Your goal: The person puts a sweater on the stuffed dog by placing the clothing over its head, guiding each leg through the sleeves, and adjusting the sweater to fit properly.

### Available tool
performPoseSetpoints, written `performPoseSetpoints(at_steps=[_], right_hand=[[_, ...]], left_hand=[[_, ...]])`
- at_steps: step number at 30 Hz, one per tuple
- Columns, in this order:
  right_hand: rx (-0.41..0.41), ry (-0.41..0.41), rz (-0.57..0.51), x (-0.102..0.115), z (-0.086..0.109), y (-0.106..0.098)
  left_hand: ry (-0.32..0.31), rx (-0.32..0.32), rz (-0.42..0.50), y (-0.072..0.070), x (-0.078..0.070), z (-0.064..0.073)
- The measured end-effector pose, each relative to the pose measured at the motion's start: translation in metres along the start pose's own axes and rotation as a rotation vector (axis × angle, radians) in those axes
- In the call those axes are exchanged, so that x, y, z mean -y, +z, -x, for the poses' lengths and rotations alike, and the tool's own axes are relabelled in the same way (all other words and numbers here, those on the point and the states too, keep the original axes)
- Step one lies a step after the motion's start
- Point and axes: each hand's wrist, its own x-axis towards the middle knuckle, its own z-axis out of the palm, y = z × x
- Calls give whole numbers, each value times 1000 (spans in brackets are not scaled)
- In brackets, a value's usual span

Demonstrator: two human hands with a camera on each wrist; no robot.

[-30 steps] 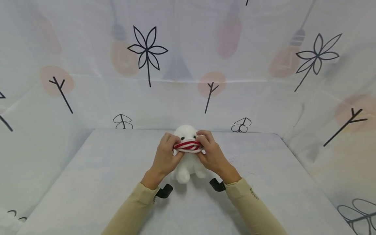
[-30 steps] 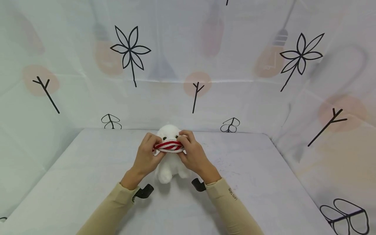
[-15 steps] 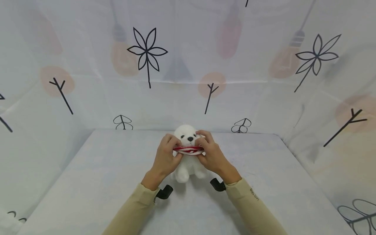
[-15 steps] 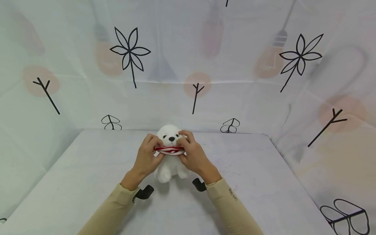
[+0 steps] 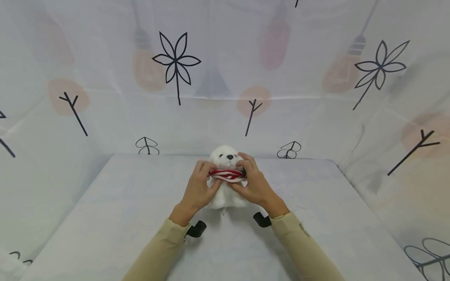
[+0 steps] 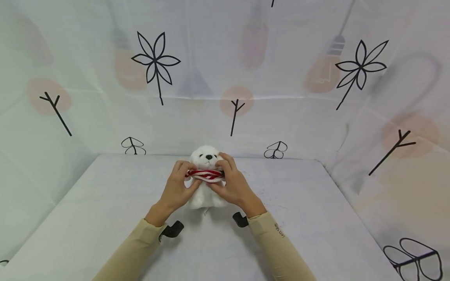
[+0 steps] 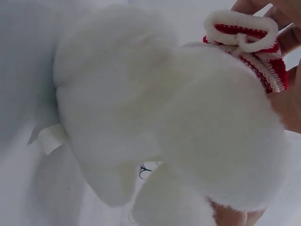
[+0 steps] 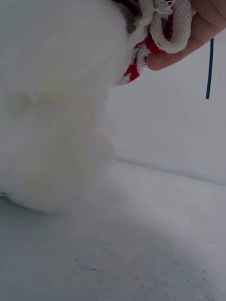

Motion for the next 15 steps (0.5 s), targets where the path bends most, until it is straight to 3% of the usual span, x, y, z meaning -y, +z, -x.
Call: performPoseSetpoints(at_steps=[5,10,15], right_hand=[[25,23,47,-2,1,1],[9,8,110,-5,1,3],[-51,-39,167,-6,1,4]], left_hand=[[-49,-36,-45,2,2,1],[-173,-114,-183,4,3,3],[-295,-81,-221,1,2,4]])
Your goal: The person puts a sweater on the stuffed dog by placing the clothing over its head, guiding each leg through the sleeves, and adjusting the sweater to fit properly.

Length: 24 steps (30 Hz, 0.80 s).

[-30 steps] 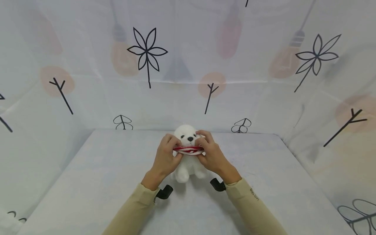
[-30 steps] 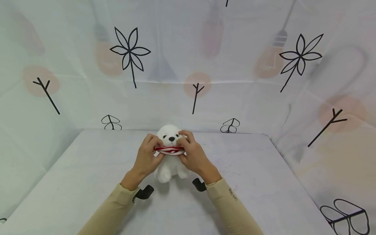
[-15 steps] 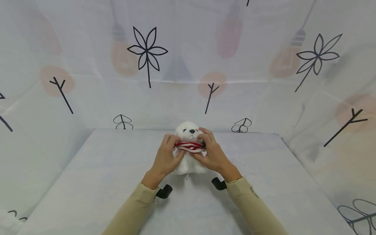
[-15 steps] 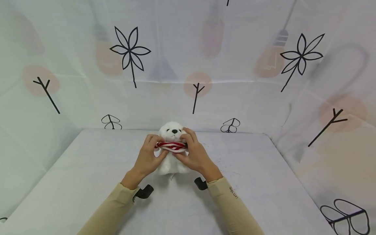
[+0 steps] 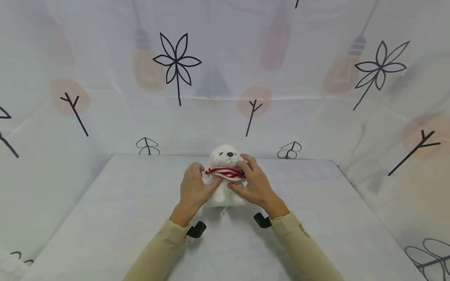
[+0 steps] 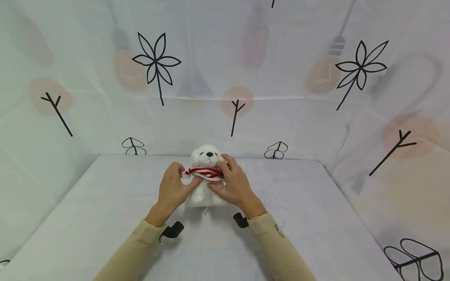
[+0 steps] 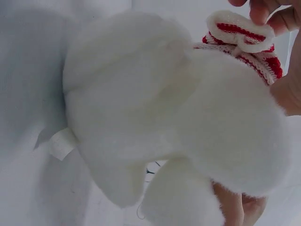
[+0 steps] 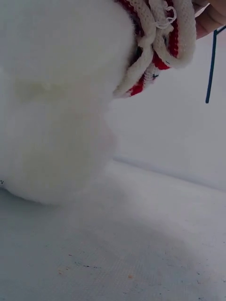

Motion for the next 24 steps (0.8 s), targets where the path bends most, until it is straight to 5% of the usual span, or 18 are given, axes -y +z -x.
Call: performPoseSetpoints(at_steps=[5,15,24], right_hand=[[-43,-34,20,3,-1,-1],[-46,-70,-42,15,-1,-3],[-24,-105,-51,16,-3,-3]], left_hand=[[2,35,32,-1,0,0],[214,-24,201,3,3,-3],[160,131,341,2,6,-3]])
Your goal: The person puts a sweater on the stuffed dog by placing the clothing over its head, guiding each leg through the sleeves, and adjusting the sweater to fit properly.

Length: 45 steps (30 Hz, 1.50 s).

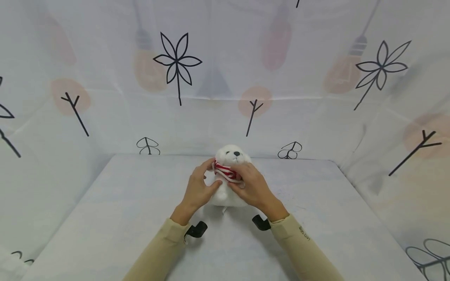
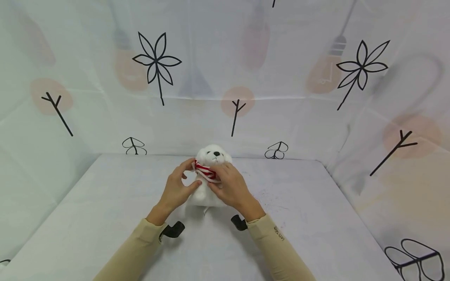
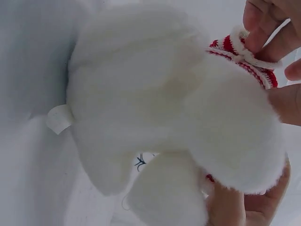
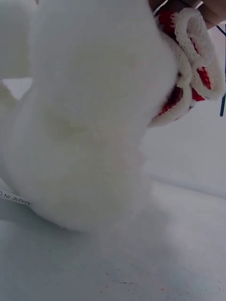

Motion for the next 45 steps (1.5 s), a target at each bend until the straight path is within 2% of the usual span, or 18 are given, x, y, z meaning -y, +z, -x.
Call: performPoseSetpoints(at_steps=[7,14,24,32,36,42,45], right_hand=[[11,-23,-28,0,0,0],[60,-59,17,-1,2,1],[167,-67,-16,1,8,-10],[222,-78,-9,3,13,-9],[212,-87,6,4,14,-7],[111,-141,79,4,12,-2],[99,-138,38,7,11,-2]], left_hand=[[-44,61,43,-1,4,0],[-56,65,53,-2,4,1],[-82,77,40,2,-3,8],[-97,83,33,2,-9,12],[-101,89,39,1,-8,12],[-59,111,92,0,-8,12],[-46,134,120,-1,-10,12]])
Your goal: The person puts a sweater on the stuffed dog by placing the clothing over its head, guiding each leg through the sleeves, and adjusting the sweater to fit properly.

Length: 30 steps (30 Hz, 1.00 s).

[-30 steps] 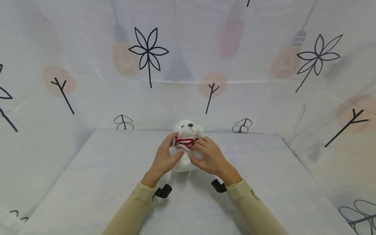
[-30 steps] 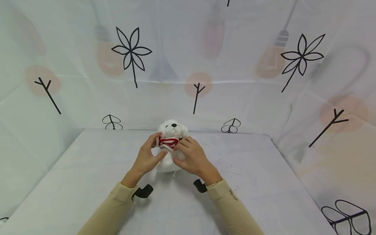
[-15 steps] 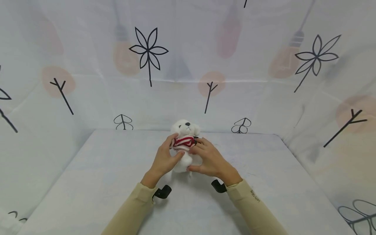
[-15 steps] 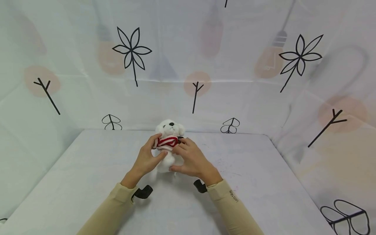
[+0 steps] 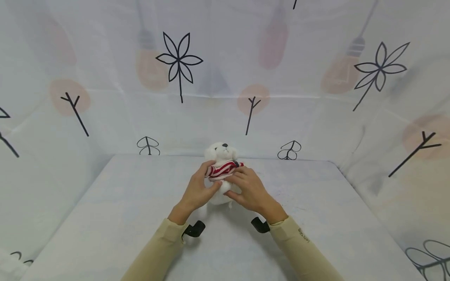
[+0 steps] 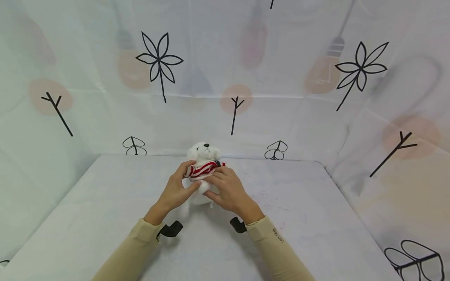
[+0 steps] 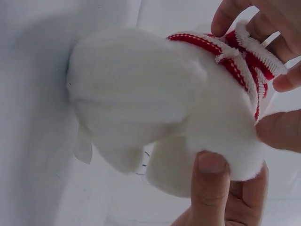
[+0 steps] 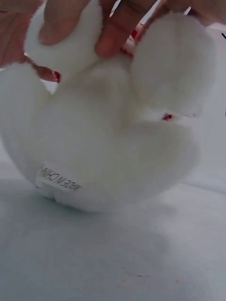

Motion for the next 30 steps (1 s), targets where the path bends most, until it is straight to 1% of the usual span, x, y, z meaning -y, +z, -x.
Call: performPoseSetpoints(at_steps=[2,5,7,9,12,15,19,23,30], right_hand=[[9,20,-32,1,-1,0],[38,79,-82,3,-2,1],[52,122,-123,4,-3,1],[57,157,-172,6,-4,2],[50,188,-231,7,-6,4],[33,192,-261,7,-7,6],[-5,168,-316,4,-8,10],[-29,162,-320,3,-9,13],[-40,193,-318,5,-11,15]], left_hand=[[2,17,4,-1,-2,-1],[4,47,-12,-1,-4,-3],[8,57,-28,-1,-6,-4],[13,51,-34,-1,-7,-6],[20,29,-17,-2,-9,-7],[37,20,-1,-3,-11,-8],[64,22,2,-5,-13,-10],[80,11,4,-5,-14,-12],[96,-1,0,-7,-16,-13]])
